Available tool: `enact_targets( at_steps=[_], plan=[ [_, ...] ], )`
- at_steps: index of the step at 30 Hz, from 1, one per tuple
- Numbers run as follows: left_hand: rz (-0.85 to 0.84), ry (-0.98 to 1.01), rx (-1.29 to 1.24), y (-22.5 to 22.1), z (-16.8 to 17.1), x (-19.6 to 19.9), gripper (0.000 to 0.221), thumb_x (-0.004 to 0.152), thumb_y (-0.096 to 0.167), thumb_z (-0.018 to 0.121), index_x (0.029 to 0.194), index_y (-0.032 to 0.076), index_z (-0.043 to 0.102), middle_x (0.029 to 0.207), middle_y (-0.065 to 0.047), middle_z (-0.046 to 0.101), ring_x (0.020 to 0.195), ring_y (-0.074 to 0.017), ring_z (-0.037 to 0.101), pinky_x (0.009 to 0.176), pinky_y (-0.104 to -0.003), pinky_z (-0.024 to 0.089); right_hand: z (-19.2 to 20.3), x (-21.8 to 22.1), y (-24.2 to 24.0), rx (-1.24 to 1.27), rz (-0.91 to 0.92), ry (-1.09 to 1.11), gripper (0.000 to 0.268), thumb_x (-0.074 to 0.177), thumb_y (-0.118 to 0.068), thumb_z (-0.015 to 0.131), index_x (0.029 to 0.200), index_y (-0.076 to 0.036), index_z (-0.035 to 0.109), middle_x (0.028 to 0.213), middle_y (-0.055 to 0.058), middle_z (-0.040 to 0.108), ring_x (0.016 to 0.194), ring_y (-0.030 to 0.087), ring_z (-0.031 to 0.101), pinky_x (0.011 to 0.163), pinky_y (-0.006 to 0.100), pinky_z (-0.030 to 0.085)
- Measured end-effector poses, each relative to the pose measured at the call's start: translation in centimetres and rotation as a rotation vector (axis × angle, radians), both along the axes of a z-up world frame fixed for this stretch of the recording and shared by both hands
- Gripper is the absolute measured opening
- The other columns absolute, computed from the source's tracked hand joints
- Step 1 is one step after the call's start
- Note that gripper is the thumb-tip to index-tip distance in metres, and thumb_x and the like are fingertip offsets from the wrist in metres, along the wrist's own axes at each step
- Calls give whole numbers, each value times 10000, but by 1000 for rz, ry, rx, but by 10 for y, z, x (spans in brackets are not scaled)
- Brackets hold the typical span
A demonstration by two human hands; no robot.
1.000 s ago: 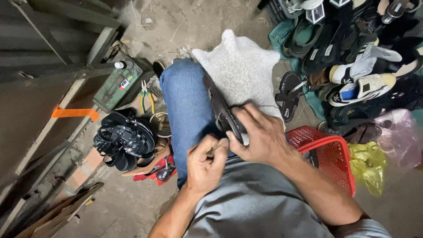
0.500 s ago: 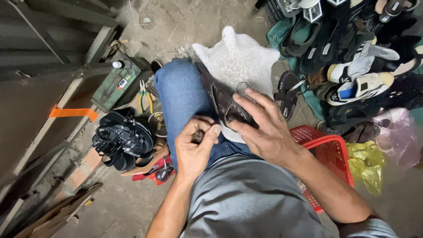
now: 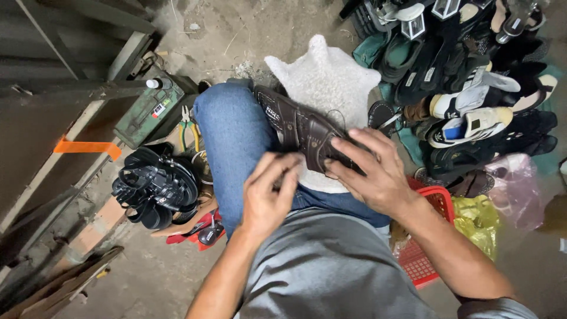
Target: Repairing a leather sandal by hand-stitching with a tool
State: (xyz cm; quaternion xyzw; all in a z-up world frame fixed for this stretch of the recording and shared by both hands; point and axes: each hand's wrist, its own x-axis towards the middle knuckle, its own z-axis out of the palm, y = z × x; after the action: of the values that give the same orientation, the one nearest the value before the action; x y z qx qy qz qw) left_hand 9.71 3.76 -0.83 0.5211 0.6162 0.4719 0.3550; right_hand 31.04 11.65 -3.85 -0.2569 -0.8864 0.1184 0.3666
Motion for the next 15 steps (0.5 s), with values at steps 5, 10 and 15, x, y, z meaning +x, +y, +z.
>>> enact_targets(
  at_steps=[5, 10, 15],
  plan=[
    [7, 174, -15, 10, -20, 6, 248, 953, 86, 705, 1193, 135, 745, 936, -119, 681, 784, -380, 710, 645, -458, 577, 6, 11, 3, 112, 34, -113, 150, 989, -232, 702, 927, -169, 824, 1135, 62, 776, 1170, 325, 656, 1033, 554, 542],
    [21, 245, -6, 15, -32, 12, 153, 962, 125, 706, 1083, 180, 781, 919, -78, 658, 728, -363, 712, 610, -464, 592, 15, 16, 10, 115, 111, -216, 110, 999, -188, 693, 968, -154, 793, 1050, 45, 757, 1145, 302, 671, 1060, 573, 531],
    [8, 159, -16, 14, -21, 5, 114, 959, 109, 696, 1045, 151, 757, 999, -74, 666, 850, -365, 728, 710, -458, 597, 21, 18, 16, 118, 221, -234, 178, 1032, -204, 622, 972, -153, 782, 984, 30, 740, 1239, 293, 638, 1124, 593, 455]
  ],
)
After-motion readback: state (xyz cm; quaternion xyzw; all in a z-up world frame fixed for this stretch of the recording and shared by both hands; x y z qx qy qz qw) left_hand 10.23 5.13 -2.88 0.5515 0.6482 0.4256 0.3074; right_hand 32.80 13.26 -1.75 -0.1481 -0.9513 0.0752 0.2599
